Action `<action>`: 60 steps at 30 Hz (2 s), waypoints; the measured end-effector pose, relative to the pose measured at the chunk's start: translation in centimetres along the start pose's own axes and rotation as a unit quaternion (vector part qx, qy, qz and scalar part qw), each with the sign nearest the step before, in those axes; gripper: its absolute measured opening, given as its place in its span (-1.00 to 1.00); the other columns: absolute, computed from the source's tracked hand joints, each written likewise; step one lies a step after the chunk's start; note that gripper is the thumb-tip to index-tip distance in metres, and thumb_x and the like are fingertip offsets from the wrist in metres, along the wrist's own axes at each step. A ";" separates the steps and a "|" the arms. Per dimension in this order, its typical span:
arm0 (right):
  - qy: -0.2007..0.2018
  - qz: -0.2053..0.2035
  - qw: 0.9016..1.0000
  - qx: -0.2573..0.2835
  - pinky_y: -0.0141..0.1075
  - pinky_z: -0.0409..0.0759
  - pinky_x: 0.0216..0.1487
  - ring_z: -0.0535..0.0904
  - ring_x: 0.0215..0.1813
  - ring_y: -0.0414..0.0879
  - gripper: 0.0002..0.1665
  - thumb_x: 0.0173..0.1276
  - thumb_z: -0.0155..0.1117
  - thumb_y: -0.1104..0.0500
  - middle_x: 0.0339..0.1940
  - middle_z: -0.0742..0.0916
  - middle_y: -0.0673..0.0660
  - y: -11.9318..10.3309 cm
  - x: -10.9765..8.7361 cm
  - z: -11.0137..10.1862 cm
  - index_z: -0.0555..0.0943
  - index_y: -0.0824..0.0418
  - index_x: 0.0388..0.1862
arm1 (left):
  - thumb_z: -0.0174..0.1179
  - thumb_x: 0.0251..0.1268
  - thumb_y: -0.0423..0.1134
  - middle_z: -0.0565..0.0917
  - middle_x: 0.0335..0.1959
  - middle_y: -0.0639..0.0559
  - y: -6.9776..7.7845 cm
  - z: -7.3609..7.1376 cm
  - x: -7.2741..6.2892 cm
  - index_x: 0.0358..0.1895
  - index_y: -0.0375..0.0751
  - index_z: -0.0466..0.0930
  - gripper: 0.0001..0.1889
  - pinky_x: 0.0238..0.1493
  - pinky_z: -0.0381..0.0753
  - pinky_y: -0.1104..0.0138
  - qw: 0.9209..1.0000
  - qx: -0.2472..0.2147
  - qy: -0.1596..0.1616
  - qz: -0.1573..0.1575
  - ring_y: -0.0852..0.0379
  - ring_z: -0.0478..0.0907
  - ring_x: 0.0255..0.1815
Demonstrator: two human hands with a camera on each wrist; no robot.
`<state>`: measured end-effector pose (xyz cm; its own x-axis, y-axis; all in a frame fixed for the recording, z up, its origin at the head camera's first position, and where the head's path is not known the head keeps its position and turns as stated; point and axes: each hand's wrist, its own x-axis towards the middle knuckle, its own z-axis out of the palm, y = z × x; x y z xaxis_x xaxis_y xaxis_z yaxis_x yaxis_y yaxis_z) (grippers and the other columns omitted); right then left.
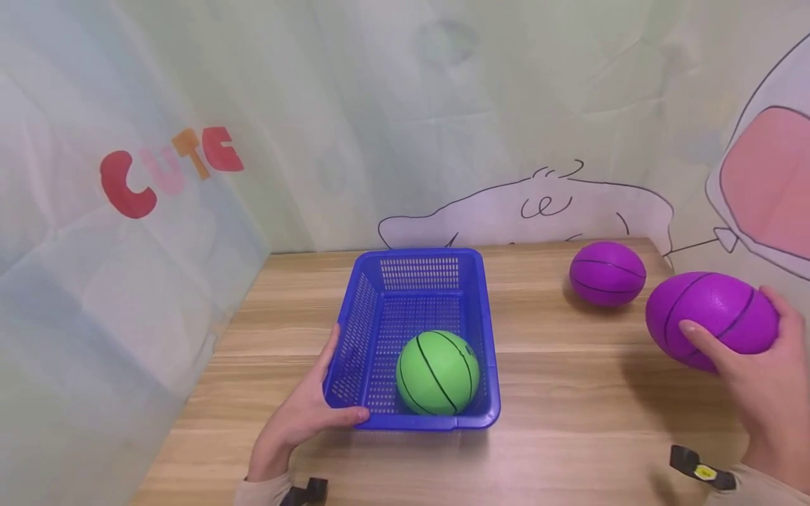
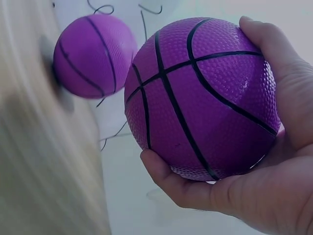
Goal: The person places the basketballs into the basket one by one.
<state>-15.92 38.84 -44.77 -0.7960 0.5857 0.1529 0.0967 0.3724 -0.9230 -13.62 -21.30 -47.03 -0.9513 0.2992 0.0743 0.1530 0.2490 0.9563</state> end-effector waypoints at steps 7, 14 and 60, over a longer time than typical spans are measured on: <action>-0.051 -0.033 0.998 0.009 -0.49 0.35 0.57 0.19 0.69 -0.10 0.18 0.56 0.46 0.18 0.82 0.12 -0.07 -2.6 0.1 1.1 -0.03 -0.38 0.87 | 0.83 -0.07 -0.14 -0.32 0.90 -0.05 0.2 0.0 0.0 0.87 0.05 -0.48 0.68 0.77 -0.09 -0.26 1.000 -0.017 -0.004 0.011 -0.35 0.08 0.79; -0.109 -0.058 0.992 -0.001 -0.73 0.51 0.01 0.29 0.54 -0.03 0.27 0.50 0.59 0.15 0.71 0.25 -0.08 -5.7 0.2 2.9 -0.02 -0.45 0.85 | 0.82 -0.06 -0.15 -0.31 0.90 -0.04 0.2 0.0 0.0 0.87 0.14 -0.48 0.67 0.77 -0.11 -0.25 1.000 -0.015 -0.006 0.011 -0.33 0.07 0.80; -0.323 -0.166 0.929 0.073 0.40 0.67 0.34 0.49 0.52 0.45 0.39 0.30 0.76 0.02 0.76 0.30 0.23 -13.2 -3.8 17.4 0.03 -0.43 0.86 | 0.83 -0.08 -0.14 -0.32 0.89 -0.08 0.4 0.1 -0.1 0.87 0.10 -0.48 0.68 0.77 -0.06 -0.21 1.000 -0.021 -0.004 0.011 -0.38 0.15 0.77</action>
<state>-24.62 19.17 -39.32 -0.9646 -0.1162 0.2368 -0.2622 0.3255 -0.9084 -13.47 -21.14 -46.66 -0.9456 0.3118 0.0927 0.1620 0.2043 0.9654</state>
